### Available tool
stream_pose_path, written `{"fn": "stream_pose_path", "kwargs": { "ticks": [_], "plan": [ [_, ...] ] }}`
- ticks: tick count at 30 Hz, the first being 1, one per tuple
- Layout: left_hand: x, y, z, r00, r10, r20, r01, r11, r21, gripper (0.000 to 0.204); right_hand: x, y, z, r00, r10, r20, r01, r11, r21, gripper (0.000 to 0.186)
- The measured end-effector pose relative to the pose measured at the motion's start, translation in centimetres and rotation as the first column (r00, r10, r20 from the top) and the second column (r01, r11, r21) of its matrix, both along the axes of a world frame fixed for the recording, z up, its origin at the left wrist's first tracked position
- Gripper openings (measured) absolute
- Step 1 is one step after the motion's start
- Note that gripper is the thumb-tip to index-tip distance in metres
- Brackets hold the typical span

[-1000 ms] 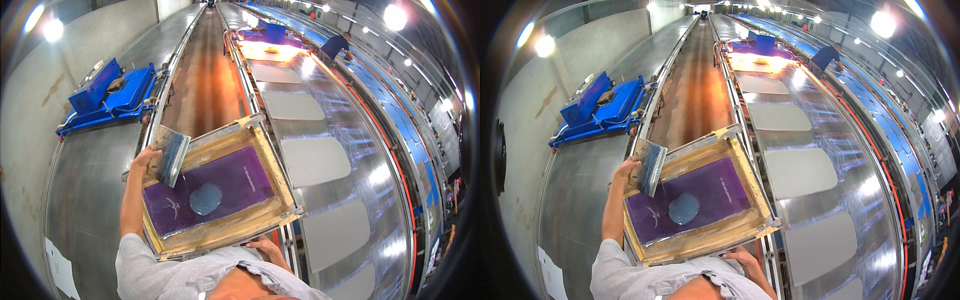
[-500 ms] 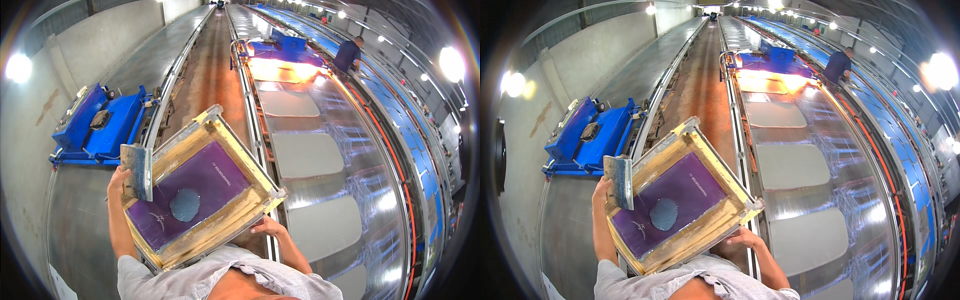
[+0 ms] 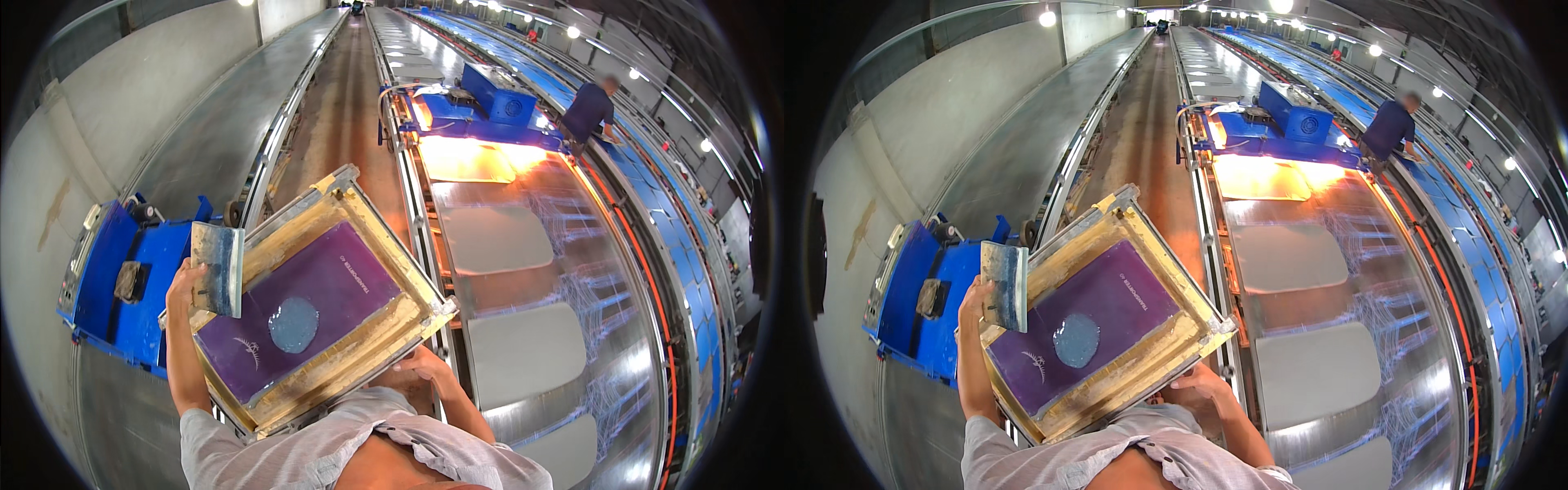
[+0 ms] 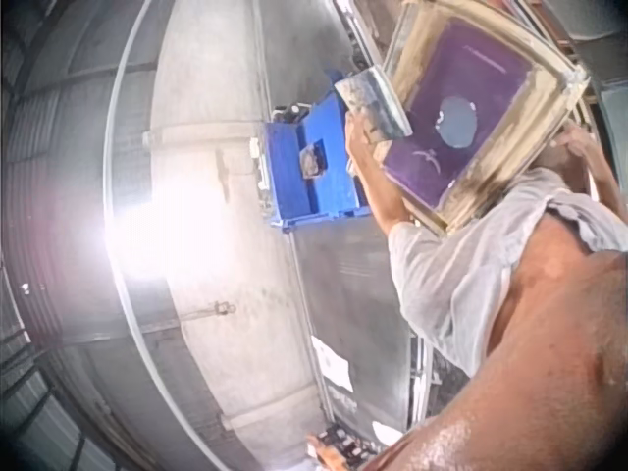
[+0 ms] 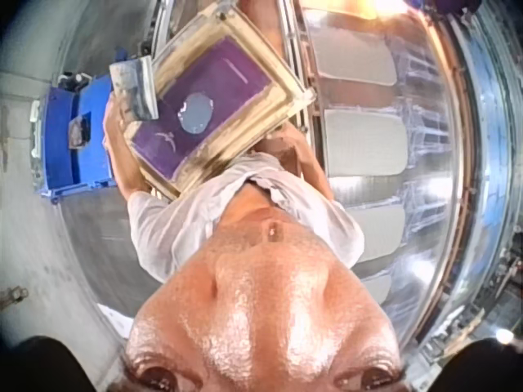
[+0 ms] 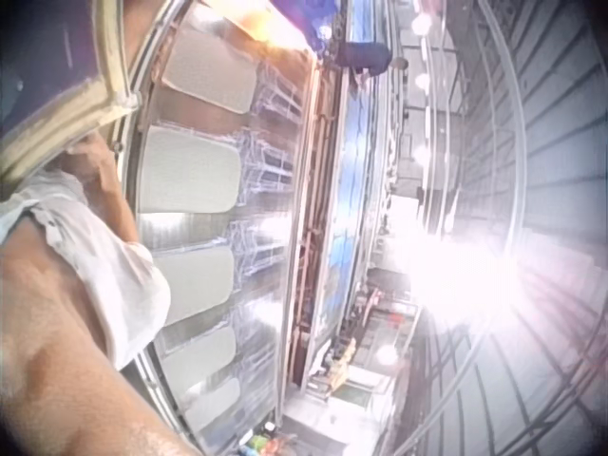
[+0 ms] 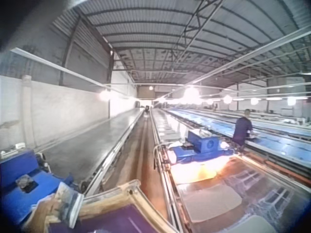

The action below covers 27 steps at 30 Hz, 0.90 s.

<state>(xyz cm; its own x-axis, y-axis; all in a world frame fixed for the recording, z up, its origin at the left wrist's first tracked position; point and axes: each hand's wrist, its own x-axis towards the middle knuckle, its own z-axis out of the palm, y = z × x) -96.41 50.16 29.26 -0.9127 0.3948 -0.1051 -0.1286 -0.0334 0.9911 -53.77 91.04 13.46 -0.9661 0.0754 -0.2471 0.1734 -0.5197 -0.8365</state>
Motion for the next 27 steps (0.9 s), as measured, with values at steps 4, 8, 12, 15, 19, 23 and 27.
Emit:
{"fn": "stream_pose_path", "kwargs": {
  "ticks": [4, 8, 12, 15, 19, 23, 27],
  "plan": [
    [-8.2, 3.9, -0.4, 1.0, -0.021, 0.015, 0.021, 0.999, -0.038, 0.046, -5.1, 3.6, 2.9, 0.996, -0.075, -0.037, 0.066, 0.974, -0.217, 0.068],
    [-14.6, 12.0, -0.5, 0.999, -0.046, 0.003, 0.046, 0.999, -0.007, 0.044, -11.0, 11.2, -0.2, 0.992, -0.095, -0.082, 0.081, 0.984, -0.16, 0.065],
    [-21.3, 17.2, -0.2, 1.0, 0.0, -0.021, 0.001, 0.999, 0.053, 0.04, -20.5, 19.7, 1.0, 0.99, 0.045, -0.131, -0.049, 0.998, -0.029, 0.063],
    [-25.4, 21.3, 1.1, 0.997, 0.007, -0.078, 0.0, 0.996, 0.09, 0.049, -26.9, 25.9, 2.2, 0.992, 0.016, -0.128, -0.015, 1.0, 0.013, 0.063],
    [-32.2, 23.8, 2.0, 0.975, -0.035, -0.22, 0.067, 0.988, 0.137, 0.067, -34.6, 34.0, 4.6, 0.989, -0.145, 0.021, 0.135, 0.961, 0.243, 0.061],
    [-42.2, 24.1, -1.2, 0.992, 0.073, -0.105, -0.058, 0.989, 0.133, 0.075, -41.3, 40.3, 6.8, 0.948, -0.312, 0.06, 0.275, 0.899, 0.34, 0.06],
    [-51.9, 27.7, -1.8, 0.99, 0.106, -0.089, -0.096, 0.99, 0.103, 0.082, -47.3, 46.1, 8.0, 0.884, -0.466, -0.046, 0.454, 0.828, 0.33, 0.053]
  ]
}}
